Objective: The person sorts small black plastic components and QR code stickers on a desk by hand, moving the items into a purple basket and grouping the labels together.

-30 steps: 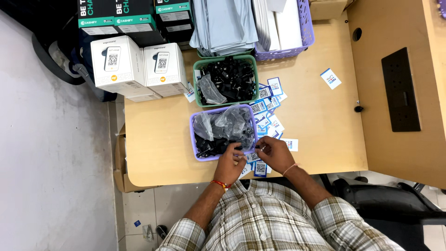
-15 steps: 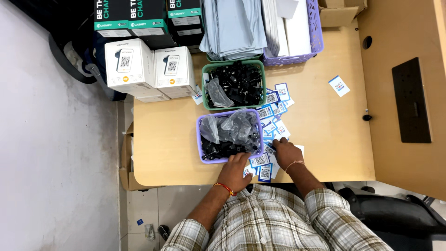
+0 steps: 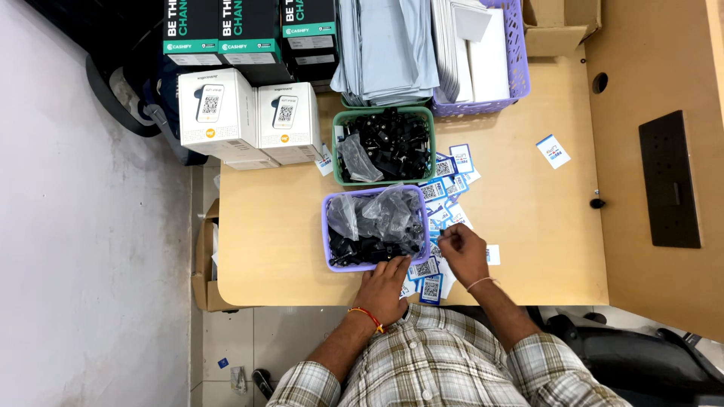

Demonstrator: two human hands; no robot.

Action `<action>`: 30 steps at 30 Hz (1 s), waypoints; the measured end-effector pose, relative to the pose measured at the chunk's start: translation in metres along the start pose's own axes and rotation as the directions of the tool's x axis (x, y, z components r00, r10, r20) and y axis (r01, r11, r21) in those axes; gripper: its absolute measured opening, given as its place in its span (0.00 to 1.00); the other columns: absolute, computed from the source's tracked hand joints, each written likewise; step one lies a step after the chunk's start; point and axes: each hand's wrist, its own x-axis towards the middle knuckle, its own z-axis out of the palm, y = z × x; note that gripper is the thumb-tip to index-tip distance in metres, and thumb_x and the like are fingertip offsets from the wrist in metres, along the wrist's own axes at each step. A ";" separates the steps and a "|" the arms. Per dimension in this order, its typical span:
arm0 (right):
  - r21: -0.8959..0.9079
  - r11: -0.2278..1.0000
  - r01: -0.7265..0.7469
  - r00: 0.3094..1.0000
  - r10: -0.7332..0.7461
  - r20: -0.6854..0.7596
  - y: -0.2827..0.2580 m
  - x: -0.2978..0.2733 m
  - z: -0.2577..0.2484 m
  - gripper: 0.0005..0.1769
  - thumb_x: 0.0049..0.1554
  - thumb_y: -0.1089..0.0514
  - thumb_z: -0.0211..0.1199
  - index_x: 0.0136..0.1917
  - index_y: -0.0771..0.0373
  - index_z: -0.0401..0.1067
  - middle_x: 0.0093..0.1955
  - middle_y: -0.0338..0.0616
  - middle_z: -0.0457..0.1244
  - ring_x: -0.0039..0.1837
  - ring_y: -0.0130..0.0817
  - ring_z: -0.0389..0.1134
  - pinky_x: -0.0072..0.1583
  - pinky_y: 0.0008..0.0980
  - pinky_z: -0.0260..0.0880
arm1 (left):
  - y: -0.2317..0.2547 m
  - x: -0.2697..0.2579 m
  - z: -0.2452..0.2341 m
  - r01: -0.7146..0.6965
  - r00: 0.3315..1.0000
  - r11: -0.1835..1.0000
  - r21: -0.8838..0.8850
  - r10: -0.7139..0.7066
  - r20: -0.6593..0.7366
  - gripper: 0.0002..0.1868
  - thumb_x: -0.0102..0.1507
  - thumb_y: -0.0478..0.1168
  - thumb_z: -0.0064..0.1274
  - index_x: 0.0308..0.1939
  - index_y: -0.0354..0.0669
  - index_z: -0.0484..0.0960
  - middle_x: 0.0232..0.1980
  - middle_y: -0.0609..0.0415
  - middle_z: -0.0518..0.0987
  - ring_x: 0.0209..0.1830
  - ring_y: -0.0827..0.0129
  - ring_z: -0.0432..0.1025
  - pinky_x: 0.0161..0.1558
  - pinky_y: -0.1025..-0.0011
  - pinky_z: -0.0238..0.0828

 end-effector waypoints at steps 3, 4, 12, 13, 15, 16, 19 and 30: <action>-0.117 0.985 0.127 0.987 -0.114 0.114 -0.029 -0.008 0.016 0.12 0.55 0.57 0.68 0.48 0.66 0.75 0.37 0.46 0.68 0.38 0.36 0.69 0.42 0.37 0.71 | -0.002 0.000 0.003 -0.004 1.000 1.000 -0.011 0.004 -0.008 0.47 0.55 0.41 0.62 0.76 0.42 0.57 0.76 0.52 0.60 0.71 0.57 0.58 0.67 0.50 0.56; -0.215 0.965 0.153 0.980 -0.120 0.159 -0.039 -0.009 0.018 0.12 0.53 0.58 0.69 0.48 0.65 0.75 0.40 0.46 0.68 0.38 0.36 0.69 0.43 0.36 0.72 | -0.003 0.001 0.004 -0.006 1.000 1.000 -0.011 0.006 -0.007 0.47 0.55 0.42 0.62 0.76 0.42 0.57 0.76 0.52 0.60 0.72 0.57 0.58 0.67 0.50 0.56; -0.438 0.867 0.236 0.937 -0.082 0.341 -0.065 -0.019 0.014 0.18 0.51 0.61 0.65 0.57 0.59 0.72 0.52 0.44 0.65 0.43 0.40 0.72 0.47 0.37 0.73 | -0.010 -0.001 0.010 -0.042 0.998 0.997 -0.058 0.039 -0.051 0.48 0.54 0.45 0.63 0.76 0.43 0.59 0.75 0.52 0.62 0.71 0.57 0.58 0.65 0.51 0.56; -0.453 0.856 0.249 0.932 -0.085 0.351 -0.065 -0.020 0.014 0.19 0.51 0.61 0.65 0.57 0.59 0.72 0.53 0.44 0.65 0.44 0.40 0.72 0.48 0.38 0.73 | -0.011 0.000 0.009 -0.042 0.998 0.997 -0.067 0.038 -0.050 0.47 0.54 0.45 0.63 0.76 0.44 0.59 0.75 0.53 0.63 0.71 0.57 0.59 0.65 0.51 0.56; -0.480 0.832 0.277 0.924 -0.093 0.372 -0.064 -0.022 0.012 0.19 0.50 0.61 0.66 0.57 0.59 0.72 0.55 0.44 0.65 0.46 0.41 0.72 0.50 0.38 0.73 | -0.013 0.001 0.008 -0.050 0.997 0.996 -0.079 0.046 -0.056 0.47 0.54 0.44 0.62 0.76 0.44 0.60 0.75 0.53 0.63 0.71 0.57 0.59 0.64 0.52 0.56; -0.498 0.810 0.310 0.917 -0.116 0.381 -0.063 -0.022 0.012 0.19 0.51 0.61 0.66 0.57 0.59 0.72 0.56 0.44 0.64 0.47 0.42 0.72 0.51 0.39 0.73 | -0.014 0.000 0.008 -0.059 0.996 0.995 -0.081 0.054 -0.064 0.47 0.54 0.43 0.62 0.76 0.44 0.60 0.74 0.53 0.63 0.71 0.57 0.59 0.64 0.52 0.56; -0.541 0.745 0.391 0.897 -0.176 0.406 -0.057 -0.025 0.012 0.18 0.51 0.61 0.65 0.57 0.59 0.72 0.58 0.43 0.63 0.52 0.44 0.72 0.52 0.41 0.73 | -0.015 0.001 0.009 -0.059 0.997 0.995 -0.085 0.054 -0.062 0.46 0.54 0.43 0.61 0.75 0.45 0.61 0.74 0.54 0.63 0.70 0.58 0.59 0.64 0.53 0.55; -0.608 0.713 0.348 0.913 -0.110 0.393 -0.054 -0.041 0.016 0.10 0.57 0.59 0.61 0.54 0.58 0.73 0.65 0.38 0.61 0.57 0.45 0.71 0.54 0.46 0.73 | -0.020 0.003 0.010 -0.067 0.996 0.993 -0.100 0.062 -0.059 0.44 0.54 0.43 0.61 0.74 0.47 0.62 0.71 0.55 0.66 0.69 0.59 0.60 0.61 0.52 0.54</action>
